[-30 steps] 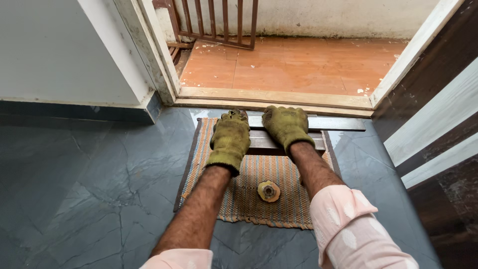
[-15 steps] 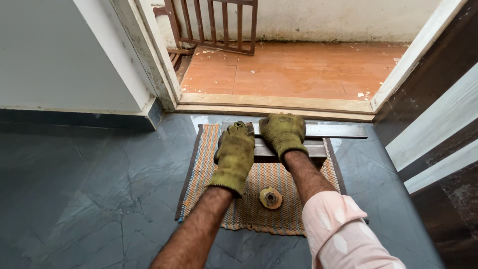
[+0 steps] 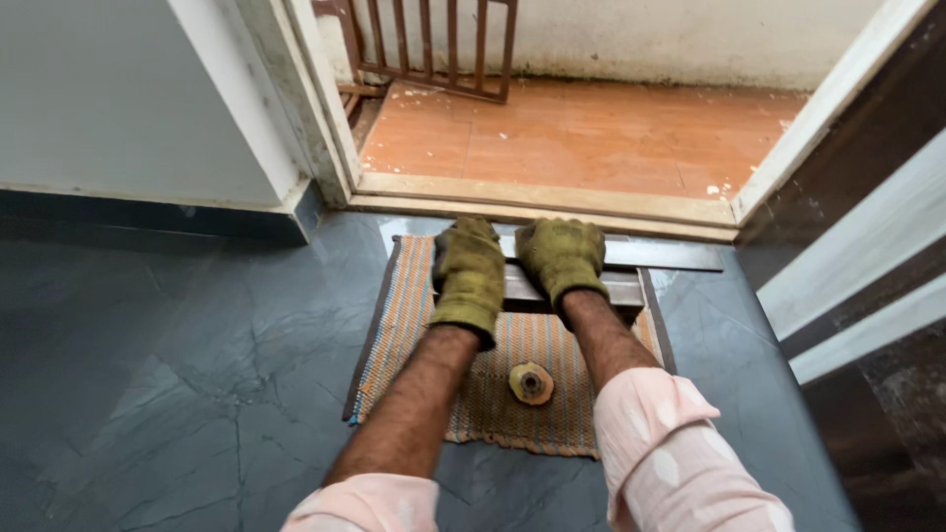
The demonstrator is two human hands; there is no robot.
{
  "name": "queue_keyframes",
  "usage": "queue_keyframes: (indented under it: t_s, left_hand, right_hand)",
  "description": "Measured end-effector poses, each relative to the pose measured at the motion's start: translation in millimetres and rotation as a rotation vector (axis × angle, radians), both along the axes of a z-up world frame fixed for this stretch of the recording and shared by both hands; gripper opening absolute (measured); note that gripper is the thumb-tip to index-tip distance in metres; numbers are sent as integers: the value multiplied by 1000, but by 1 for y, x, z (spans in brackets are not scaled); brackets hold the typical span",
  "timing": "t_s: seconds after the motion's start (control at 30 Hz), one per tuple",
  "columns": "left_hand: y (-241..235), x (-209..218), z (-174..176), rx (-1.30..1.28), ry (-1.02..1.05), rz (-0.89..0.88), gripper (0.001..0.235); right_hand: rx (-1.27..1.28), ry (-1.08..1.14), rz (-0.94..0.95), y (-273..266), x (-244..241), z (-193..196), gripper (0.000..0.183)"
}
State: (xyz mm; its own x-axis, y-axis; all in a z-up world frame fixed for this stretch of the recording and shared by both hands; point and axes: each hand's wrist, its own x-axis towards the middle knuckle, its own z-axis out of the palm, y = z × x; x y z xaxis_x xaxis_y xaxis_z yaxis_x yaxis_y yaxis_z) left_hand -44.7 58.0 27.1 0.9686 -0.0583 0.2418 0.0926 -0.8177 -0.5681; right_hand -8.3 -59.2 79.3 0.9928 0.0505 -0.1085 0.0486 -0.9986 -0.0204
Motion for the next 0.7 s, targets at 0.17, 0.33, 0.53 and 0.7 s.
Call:
queue_keyframes:
  t_s: [0.17,0.33,0.53,0.7]
  left_hand:
    - [-4,-5,20,-151,462,-39,54]
    - [-8,-8,31,-28,228,-49,67]
    - [-5,-12,28,-200,450,-42,61]
    - [-6,-11,42,-78,403,47,70]
  right_hand:
    - [13,-84,10,-1,5,4,57]
    - [45,-115,34,1,0,0,54]
    - [39,-149,59,-1,2,1,50]
    - [49,-147,59,2,-3,5,50]
